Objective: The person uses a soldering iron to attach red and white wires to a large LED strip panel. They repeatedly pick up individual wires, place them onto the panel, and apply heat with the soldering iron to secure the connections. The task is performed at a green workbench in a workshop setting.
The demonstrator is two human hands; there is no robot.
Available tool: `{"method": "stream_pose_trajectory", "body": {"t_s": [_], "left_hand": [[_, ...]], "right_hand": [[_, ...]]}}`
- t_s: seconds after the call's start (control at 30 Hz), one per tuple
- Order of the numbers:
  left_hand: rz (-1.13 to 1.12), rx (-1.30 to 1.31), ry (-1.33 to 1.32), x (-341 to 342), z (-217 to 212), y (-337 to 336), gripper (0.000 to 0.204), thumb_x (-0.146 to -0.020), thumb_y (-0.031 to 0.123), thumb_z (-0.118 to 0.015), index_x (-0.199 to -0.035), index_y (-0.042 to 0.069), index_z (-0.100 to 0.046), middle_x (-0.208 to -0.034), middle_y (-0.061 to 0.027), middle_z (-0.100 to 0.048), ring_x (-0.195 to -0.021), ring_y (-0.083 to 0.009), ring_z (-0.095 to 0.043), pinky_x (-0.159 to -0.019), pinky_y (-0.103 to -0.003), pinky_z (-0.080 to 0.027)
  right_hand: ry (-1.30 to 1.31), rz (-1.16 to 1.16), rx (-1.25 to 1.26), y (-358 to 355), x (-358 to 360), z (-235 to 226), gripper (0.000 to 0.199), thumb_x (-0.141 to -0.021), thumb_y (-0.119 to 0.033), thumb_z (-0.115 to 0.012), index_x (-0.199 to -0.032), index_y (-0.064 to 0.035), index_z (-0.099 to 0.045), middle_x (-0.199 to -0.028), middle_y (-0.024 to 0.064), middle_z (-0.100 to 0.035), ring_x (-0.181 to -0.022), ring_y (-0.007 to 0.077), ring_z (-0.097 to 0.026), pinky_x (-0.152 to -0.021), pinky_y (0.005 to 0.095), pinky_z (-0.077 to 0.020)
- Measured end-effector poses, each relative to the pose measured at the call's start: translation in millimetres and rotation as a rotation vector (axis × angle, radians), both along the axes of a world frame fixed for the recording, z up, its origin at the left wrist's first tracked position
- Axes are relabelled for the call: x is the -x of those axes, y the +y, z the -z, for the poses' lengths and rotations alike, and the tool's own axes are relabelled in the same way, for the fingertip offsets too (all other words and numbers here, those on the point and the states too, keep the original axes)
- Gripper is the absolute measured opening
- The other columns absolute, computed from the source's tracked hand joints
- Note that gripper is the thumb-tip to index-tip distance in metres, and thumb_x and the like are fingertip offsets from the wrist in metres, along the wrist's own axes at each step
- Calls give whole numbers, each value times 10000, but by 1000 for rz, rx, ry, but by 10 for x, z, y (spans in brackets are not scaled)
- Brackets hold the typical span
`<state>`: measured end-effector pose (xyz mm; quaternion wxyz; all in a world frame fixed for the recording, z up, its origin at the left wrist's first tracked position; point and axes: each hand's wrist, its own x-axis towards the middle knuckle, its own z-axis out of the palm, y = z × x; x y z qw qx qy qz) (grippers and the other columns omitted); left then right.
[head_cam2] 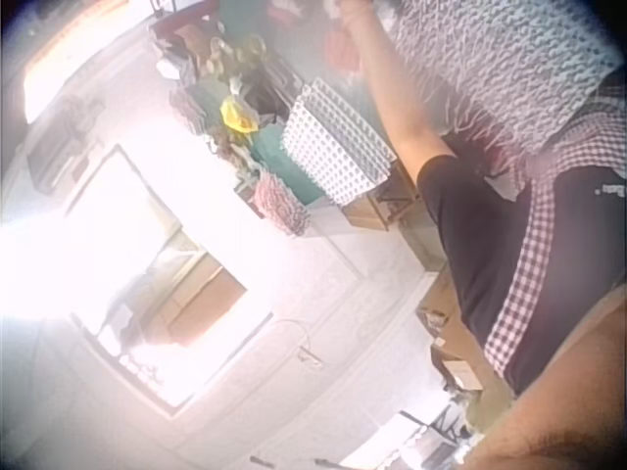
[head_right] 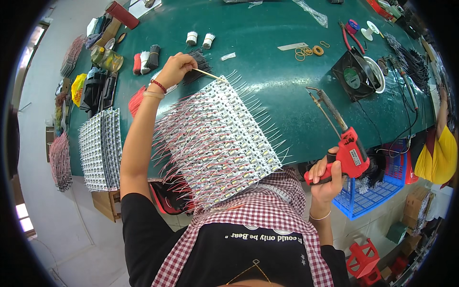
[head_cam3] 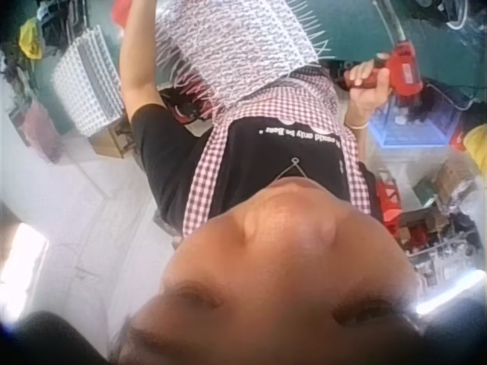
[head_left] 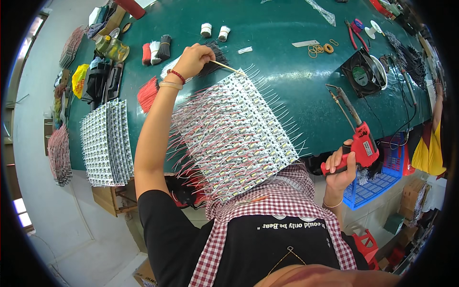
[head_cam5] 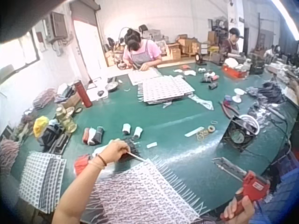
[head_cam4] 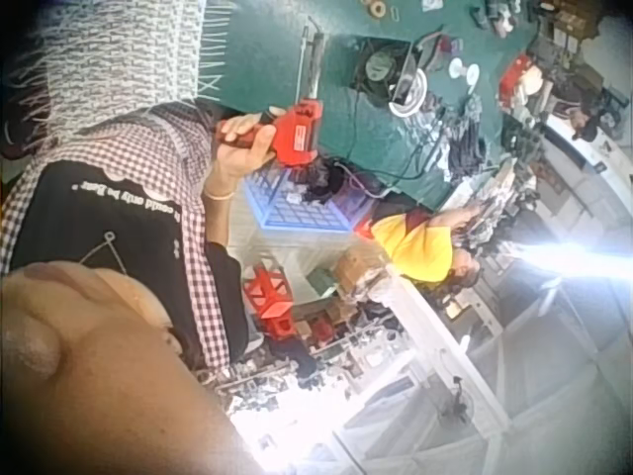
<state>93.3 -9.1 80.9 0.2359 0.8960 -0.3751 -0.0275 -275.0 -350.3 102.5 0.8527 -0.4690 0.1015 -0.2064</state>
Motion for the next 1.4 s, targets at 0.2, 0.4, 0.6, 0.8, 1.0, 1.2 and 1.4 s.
{"method": "stream_pose_trajectory", "body": {"t_s": [0.2,0.4,0.6,0.8,1.0,1.2,1.4], "left_hand": [[38,37,14,-37,26,-23,81,-838,78,-617,-860,108,-690,-816,-62,-665,-873,-281,-573,-808,-391,-456],[126,21,8,-42,-16,-150,53,-857,90,-625,-867,103,-676,-826,-40,-655,-885,-255,-552,-818,-375,-440],[194,7,-82,-62,13,-281,61,-848,130,-645,-841,129,-705,-824,-11,-664,-858,-247,-558,-787,-376,-461],[194,5,-49,-78,46,-289,72,-862,135,-631,-847,121,-700,-840,-12,-644,-898,-246,-546,-813,-375,-446],[173,-25,-39,-113,36,-204,69,-872,120,-621,-848,105,-684,-846,-19,-631,-910,-243,-542,-847,-362,-430],[182,-4,-37,-98,13,-171,68,-872,117,-626,-850,101,-689,-848,-19,-639,-898,-242,-549,-853,-357,-430],[203,58,-50,-90,79,-237,73,-848,142,-652,-839,136,-724,-800,-17,-640,-857,-248,-560,-782,-373,-469]], "right_hand": [[2,-4,0,-5,-4,-10,361,-1026,-315,-439,-1232,-19,-422,-643,27,-474,-435,93,-422,-451,253,-425],[3,-2,9,8,-23,1,357,-1027,-314,-436,-1226,-18,-424,-647,29,-475,-437,93,-426,-451,254,-424],[8,3,2,14,-18,5,354,-1029,-307,-427,-1230,-15,-421,-647,31,-478,-438,95,-428,-452,256,-426],[20,17,8,4,-10,7,355,-1029,-308,-431,-1227,-14,-428,-643,31,-480,-437,95,-427,-451,253,-425],[26,19,-13,6,-5,22,349,-1024,-313,-451,-1228,-31,-439,-638,29,-472,-435,95,-419,-441,244,-405],[37,8,-8,10,-8,38,352,-1023,-318,-455,-1231,-34,-436,-640,30,-470,-439,97,-419,-442,241,-399],[31,7,-17,44,-29,26,339,-1027,-304,-447,-1226,-30,-432,-637,30,-471,-436,95,-419,-439,246,-405]]}}
